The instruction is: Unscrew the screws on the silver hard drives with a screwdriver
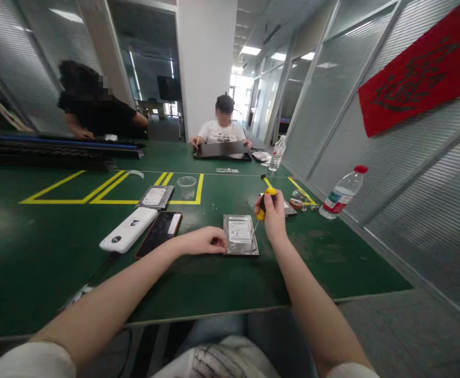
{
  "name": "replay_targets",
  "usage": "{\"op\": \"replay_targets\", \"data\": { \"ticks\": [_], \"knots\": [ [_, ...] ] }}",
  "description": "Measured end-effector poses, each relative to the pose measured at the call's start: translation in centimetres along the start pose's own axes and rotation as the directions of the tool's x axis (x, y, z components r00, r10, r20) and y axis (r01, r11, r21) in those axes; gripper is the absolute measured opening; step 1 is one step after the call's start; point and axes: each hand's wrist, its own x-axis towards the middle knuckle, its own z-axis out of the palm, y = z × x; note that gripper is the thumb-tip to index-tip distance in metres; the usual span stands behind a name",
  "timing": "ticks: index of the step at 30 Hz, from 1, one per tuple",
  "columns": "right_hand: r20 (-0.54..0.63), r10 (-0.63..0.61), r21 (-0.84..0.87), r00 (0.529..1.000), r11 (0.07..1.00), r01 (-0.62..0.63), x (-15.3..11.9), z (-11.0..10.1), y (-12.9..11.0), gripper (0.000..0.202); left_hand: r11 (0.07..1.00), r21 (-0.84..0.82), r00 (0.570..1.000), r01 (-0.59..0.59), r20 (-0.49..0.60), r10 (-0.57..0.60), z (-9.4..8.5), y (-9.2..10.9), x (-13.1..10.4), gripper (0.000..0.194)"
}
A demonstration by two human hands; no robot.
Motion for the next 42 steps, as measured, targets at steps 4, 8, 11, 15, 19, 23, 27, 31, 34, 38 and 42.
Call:
{"op": "replay_targets", "data": {
  "ticks": [4,8,11,15,19,23,27,31,34,38,42],
  "knots": [
    [0.002,0.005,-0.006,1.000,1.000,-0.005,0.0,0.0,0.1,0.038,1.000,0.004,1.000,0.006,0.010,-0.006,-0.1,0.1,-0.1,0.013],
    [0.011,0.002,0.001,1.000,1.000,-0.002,-0.1,-0.1,0.0,0.037,1.000,0.007,1.000,0.005,0.005,-0.005,-0.3,0.3,0.0,0.012],
    [0.020,-0.004,0.007,1.000,1.000,0.004,-0.1,-0.1,-0.1,0.036,1.000,0.006,1.000,0.001,-0.016,-0.001,-0.5,0.5,-0.1,0.013],
    [0.027,-0.005,0.006,1.000,1.000,0.005,-0.1,-0.1,-0.1,0.037,1.000,-0.023,1.000,0.011,-0.011,-0.011,-0.5,0.7,-0.2,0.016],
    [0.025,0.003,0.001,1.000,1.000,-0.003,-0.1,-0.1,-0.2,0.036,0.999,-0.034,1.000,0.009,0.002,-0.009,-0.3,0.7,-0.2,0.018],
    [0.024,0.001,0.004,1.000,1.000,-0.001,-0.1,-0.1,-0.2,0.035,1.000,-0.011,1.000,0.019,-0.004,-0.019,-0.3,0.7,-0.1,0.016],
    [0.024,-0.001,0.009,1.000,1.000,0.000,-0.1,-0.1,-0.2,0.035,1.000,0.001,1.000,0.031,0.000,-0.031,-0.3,0.8,-0.1,0.015],
    [0.010,0.010,0.019,1.000,1.000,-0.011,-0.1,0.1,-0.2,0.036,0.999,0.001,0.999,0.035,-0.002,-0.035,-0.3,0.8,-0.1,0.015],
    [0.005,0.006,0.022,1.000,1.000,-0.006,-0.1,0.1,-0.1,0.036,1.000,0.002,0.999,0.030,-0.011,-0.030,-0.2,0.7,0.0,0.014],
    [-0.063,-0.019,0.061,0.998,0.998,0.023,0.1,-0.3,-0.6,0.038,0.999,0.026,1.000,0.026,-0.014,-0.026,-0.2,0.8,0.0,0.014],
    [-0.167,-0.009,0.240,0.986,0.969,0.050,0.3,-0.2,-1.8,0.043,0.999,0.022,0.998,0.048,-0.037,-0.047,-0.2,0.8,0.0,0.019]
  ]
}}
